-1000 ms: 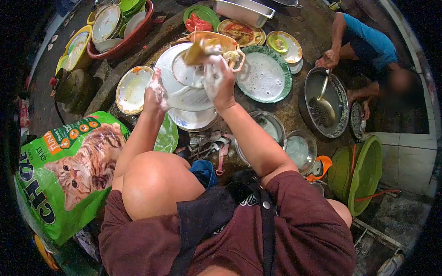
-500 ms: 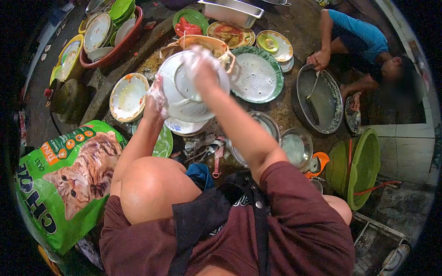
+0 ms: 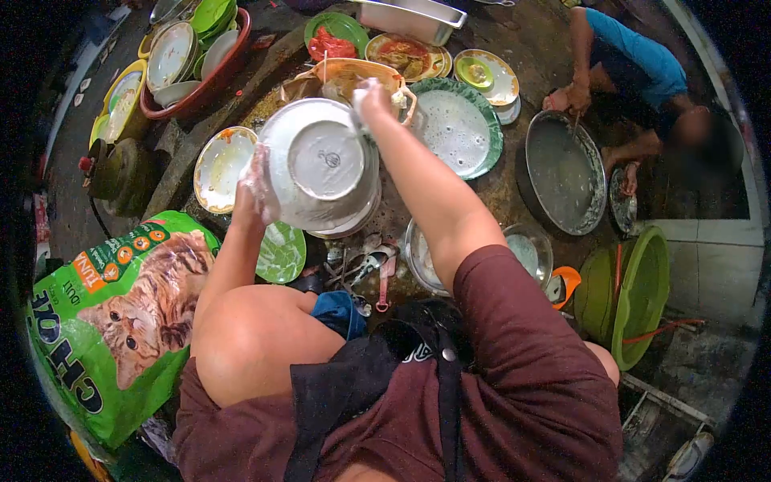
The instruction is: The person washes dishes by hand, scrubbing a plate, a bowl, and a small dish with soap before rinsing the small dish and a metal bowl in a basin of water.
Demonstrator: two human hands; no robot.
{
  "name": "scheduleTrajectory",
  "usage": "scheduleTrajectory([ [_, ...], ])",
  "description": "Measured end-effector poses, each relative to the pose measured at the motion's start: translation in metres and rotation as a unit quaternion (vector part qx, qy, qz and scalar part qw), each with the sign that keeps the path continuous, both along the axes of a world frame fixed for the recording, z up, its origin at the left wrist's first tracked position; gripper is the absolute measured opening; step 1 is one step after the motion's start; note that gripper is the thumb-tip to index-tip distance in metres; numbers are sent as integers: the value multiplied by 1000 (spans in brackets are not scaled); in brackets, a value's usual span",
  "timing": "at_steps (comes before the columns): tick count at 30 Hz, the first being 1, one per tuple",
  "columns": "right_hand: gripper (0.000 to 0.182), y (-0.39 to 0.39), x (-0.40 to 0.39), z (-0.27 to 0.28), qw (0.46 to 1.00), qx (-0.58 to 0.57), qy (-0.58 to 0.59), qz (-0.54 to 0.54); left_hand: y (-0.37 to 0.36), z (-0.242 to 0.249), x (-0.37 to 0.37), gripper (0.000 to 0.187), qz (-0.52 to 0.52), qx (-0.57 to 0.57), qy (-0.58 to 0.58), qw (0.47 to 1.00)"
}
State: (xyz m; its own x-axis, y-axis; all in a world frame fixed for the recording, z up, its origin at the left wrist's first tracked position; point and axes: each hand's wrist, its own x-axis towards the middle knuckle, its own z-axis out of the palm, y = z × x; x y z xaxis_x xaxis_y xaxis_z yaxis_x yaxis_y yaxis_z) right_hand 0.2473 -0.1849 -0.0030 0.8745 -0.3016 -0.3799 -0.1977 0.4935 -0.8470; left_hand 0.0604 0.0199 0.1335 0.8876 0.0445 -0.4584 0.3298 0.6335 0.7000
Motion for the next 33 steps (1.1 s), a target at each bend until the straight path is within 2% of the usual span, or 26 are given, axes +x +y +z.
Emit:
scheduleTrajectory([
  [1,23,-9,-1,8,999,-33,34,-2,11,-1,2,56,-45,-20,18,999],
  [2,17,-16,21,-9,983,174,17,-58,17,-5,3,56,-39,-19,19,999],
  [3,20,-16,33,-23,998,48,31,-27,24,-8,3,49,6,-20,-11,1000],
  [4,32,-15,44,-31,996,-77,40,6,29,-10,4,44,51,-17,-43,998],
  [5,52,-15,43,-27,964,-236,61,109,29,5,1,45,65,2,-11,998],
  [7,97,-13,41,-16,775,-569,75,264,49,-27,1,44,51,-16,-39,998],
  [8,101,-4,27,-5,739,-624,24,253,59,-37,1,44,28,-42,-67,997],
  [9,108,-3,29,-12,744,-606,46,277,49,-13,-6,45,66,11,-17,998],
  [10,103,3,31,-24,718,-642,44,263,57,-18,-6,45,72,19,-18,997],
  [12,87,19,2,9,664,-701,63,253,69,-36,-7,46,4,-56,-6,998],
  [13,87,22,6,5,666,-698,60,255,72,-42,-8,48,12,-50,-7,999],
  [15,71,16,17,-12,631,-727,80,260,76,-50,-6,50,8,-51,-7,999],
  [16,71,14,24,-20,630,-727,81,261,78,-54,-5,53,2,-57,-7,998],
  [17,68,10,32,-31,686,-686,95,223,78,-57,-4,53,2,-58,-4,998],
  [20,65,13,5,28,745,-645,65,160,80,-67,-1,58,7,-43,9,999],
  [21,52,20,-8,56,851,-501,-14,157,82,-72,1,59,6,-22,10,1000],
  [23,42,32,-29,69,869,-413,-165,218,70,-59,-2,61,5,-4,11,1000],
  [24,43,39,-47,78,805,-484,-229,257,50,-29,-6,57,-2,21,12,1000],
  [26,46,60,-98,118,662,-600,-358,271,34,-15,-8,54,-16,41,12,999],
  [28,43,81,-143,151,581,-678,-368,259,32,-34,-2,61,-62,18,-46,997],
  [29,43,81,-147,154,580,-683,-363,256,31,-39,-1,60,-113,23,-67,991],
  [32,41,64,-156,159,589,-707,-288,265,17,-49,-3,61,-103,2,-45,994],
  [33,37,47,-150,150,643,-693,-231,229,11,-47,-3,62,-94,-6,-35,995],
])
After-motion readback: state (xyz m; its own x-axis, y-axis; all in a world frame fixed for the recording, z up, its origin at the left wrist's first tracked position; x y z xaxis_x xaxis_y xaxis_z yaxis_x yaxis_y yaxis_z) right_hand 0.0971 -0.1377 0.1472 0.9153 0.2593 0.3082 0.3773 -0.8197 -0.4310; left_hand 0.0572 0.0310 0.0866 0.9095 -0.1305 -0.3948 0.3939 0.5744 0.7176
